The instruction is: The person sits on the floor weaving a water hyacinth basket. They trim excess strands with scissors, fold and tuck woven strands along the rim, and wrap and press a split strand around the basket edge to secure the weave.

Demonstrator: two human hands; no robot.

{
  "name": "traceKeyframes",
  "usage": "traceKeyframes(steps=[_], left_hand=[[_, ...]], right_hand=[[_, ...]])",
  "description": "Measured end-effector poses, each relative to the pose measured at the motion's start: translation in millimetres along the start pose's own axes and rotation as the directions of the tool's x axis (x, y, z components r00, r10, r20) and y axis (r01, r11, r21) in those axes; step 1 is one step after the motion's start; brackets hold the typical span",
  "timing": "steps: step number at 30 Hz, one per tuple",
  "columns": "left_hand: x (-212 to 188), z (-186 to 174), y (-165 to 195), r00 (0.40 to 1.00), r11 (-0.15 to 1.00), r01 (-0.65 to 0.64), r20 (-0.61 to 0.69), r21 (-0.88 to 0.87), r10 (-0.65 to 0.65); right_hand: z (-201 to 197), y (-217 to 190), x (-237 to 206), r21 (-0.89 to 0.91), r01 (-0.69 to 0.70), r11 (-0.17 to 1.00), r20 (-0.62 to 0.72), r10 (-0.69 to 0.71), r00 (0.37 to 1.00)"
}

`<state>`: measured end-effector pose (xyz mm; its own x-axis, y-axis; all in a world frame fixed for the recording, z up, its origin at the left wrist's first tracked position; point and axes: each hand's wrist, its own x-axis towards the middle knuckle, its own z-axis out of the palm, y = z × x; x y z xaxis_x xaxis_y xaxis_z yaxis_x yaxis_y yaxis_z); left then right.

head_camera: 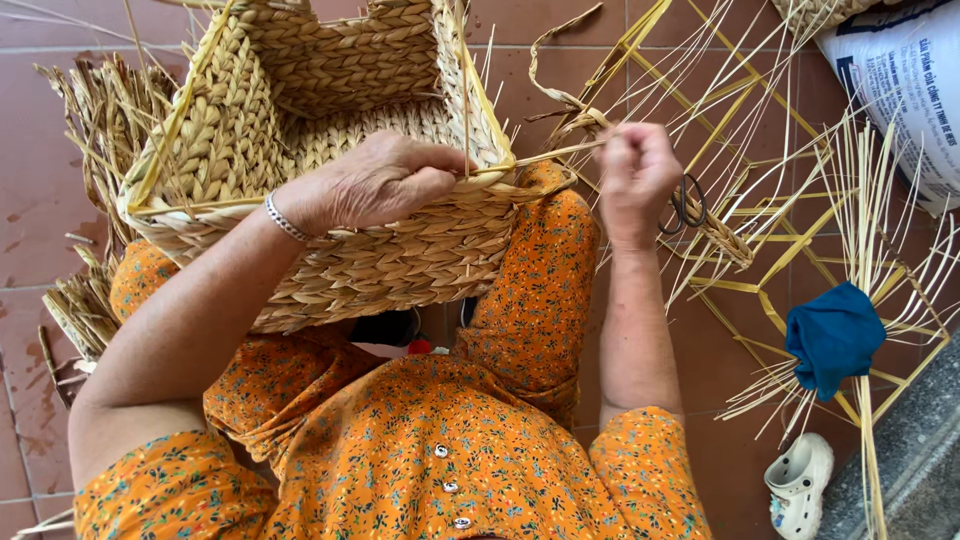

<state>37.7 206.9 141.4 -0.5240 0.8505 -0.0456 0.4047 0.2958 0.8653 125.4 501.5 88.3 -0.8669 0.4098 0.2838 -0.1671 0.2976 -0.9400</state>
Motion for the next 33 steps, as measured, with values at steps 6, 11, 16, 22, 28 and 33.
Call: traceKeyframes(steps=[6, 11, 16, 22, 28, 33], left_hand=[[11, 27, 27, 0.977, 0.925, 0.212, -0.099, 0.314, -0.19], [12, 34, 12, 0.965, 0.926, 0.231, -0.193, 0.299, -0.179], [10, 41, 4, 0.959, 0.927, 0.197, -0.258, 0.318, -0.116], [0, 45, 15, 0.937, 0.903, 0.156, -0.35, 0.4, -0.007], [-32, 46, 36, 0.68, 0.839, -0.136, -0.566, 0.527, 0.466], [-18, 81, 43, 0.877, 0.827, -0.002, -0.396, 0.563, 0.272]], right_hand=[[32, -19, 4, 0.876, -0.436, 0.205, 0.321, 0.426, 0.846], [37, 26, 17, 0.84, -0.435, 0.324, 0.344, 0.302, 0.889], [29, 62, 14, 0.842, -0.422, 0.336, 0.317, 0.325, 0.891], [25, 54, 6, 0.89, -0.355, 0.287, 0.286, 0.255, 0.924], [0, 35, -31, 0.916, -0.249, 0.314, 0.146, 0.318, 0.937], [-13, 40, -59, 0.884, -0.218, 0.413, 0.047, 0.386, 0.921]])
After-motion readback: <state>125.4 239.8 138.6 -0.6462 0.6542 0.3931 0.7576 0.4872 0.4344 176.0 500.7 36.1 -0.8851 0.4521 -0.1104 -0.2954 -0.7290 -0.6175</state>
